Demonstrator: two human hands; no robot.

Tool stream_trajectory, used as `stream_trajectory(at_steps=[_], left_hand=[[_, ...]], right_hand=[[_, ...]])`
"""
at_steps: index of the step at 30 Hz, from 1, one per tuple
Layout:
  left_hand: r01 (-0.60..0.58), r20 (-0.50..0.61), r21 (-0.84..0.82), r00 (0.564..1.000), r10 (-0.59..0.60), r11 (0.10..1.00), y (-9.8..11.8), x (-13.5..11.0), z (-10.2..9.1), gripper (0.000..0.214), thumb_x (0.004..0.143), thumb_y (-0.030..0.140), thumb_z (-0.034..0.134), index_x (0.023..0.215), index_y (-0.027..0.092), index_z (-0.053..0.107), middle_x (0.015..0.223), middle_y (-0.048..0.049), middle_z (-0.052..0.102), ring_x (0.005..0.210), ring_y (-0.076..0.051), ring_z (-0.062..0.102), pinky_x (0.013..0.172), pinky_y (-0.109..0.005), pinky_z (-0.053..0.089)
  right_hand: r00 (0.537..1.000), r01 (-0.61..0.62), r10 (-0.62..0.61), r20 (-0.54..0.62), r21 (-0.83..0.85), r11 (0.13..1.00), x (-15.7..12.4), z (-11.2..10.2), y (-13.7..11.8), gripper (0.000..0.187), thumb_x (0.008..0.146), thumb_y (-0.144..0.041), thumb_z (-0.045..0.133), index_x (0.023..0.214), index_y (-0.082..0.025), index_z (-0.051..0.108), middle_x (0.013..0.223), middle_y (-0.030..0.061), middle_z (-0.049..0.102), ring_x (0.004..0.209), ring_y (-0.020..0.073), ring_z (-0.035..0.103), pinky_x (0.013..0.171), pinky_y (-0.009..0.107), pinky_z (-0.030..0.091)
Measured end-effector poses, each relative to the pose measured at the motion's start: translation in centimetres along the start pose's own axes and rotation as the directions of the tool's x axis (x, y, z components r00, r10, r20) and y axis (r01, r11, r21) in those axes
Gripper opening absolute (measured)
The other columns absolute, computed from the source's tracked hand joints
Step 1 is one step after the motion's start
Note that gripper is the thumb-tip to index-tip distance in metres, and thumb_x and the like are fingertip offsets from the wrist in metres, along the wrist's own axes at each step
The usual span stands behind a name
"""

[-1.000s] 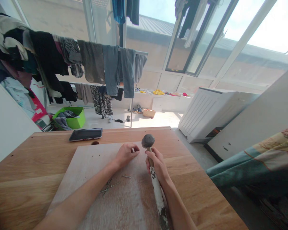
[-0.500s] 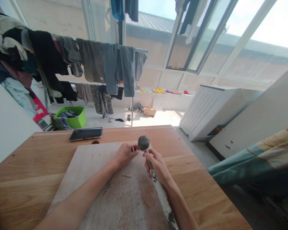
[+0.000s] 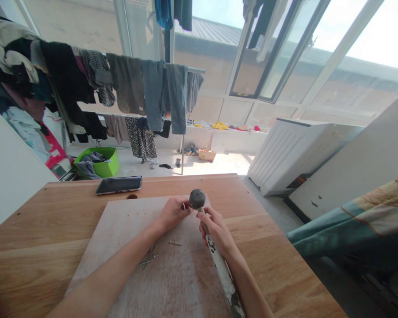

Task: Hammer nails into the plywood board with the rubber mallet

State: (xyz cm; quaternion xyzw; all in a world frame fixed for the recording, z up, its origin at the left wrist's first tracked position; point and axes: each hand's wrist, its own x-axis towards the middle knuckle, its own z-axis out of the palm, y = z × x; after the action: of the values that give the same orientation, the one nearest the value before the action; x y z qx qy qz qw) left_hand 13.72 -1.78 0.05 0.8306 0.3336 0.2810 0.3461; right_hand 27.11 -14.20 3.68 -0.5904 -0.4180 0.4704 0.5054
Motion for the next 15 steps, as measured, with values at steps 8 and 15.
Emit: stream_trajectory(at_steps=[8, 15], left_hand=[[0.002, -0.008, 0.003, 1.000, -0.002, 1.000, -0.23, -0.02, 0.15, 0.012, 0.076, 0.014, 0.068, 0.077, 0.020, 0.078, 0.067, 0.0018, 0.069, 0.063, -0.013, 0.059, 0.061, -0.022, 0.039], [0.048, 0.048, 0.064, 0.998, -0.051, 0.997, 0.21, 0.08, -0.36, 0.009, 0.078, 0.020, 0.069, 0.082, 0.019, 0.077, 0.074, -0.0012, 0.072, 0.069, -0.015, 0.063, 0.065, -0.024, 0.044]], right_hand=[[1.000, 0.008, -0.008, -0.004, -0.025, 1.000, 0.05, 0.19, -0.13, 0.036, 0.081, -0.056, 0.060, 0.087, -0.022, 0.053, 0.041, -0.0099, 0.051, 0.026, 0.0091, 0.042, 0.028, 0.018, 0.030], [0.990, -0.040, 0.036, -0.136, -0.026, 0.999, 0.88, -0.35, 0.63, 0.033, 0.079, -0.054, 0.057, 0.085, -0.022, 0.051, 0.041, -0.0103, 0.050, 0.027, 0.0094, 0.043, 0.029, 0.019, 0.030]])
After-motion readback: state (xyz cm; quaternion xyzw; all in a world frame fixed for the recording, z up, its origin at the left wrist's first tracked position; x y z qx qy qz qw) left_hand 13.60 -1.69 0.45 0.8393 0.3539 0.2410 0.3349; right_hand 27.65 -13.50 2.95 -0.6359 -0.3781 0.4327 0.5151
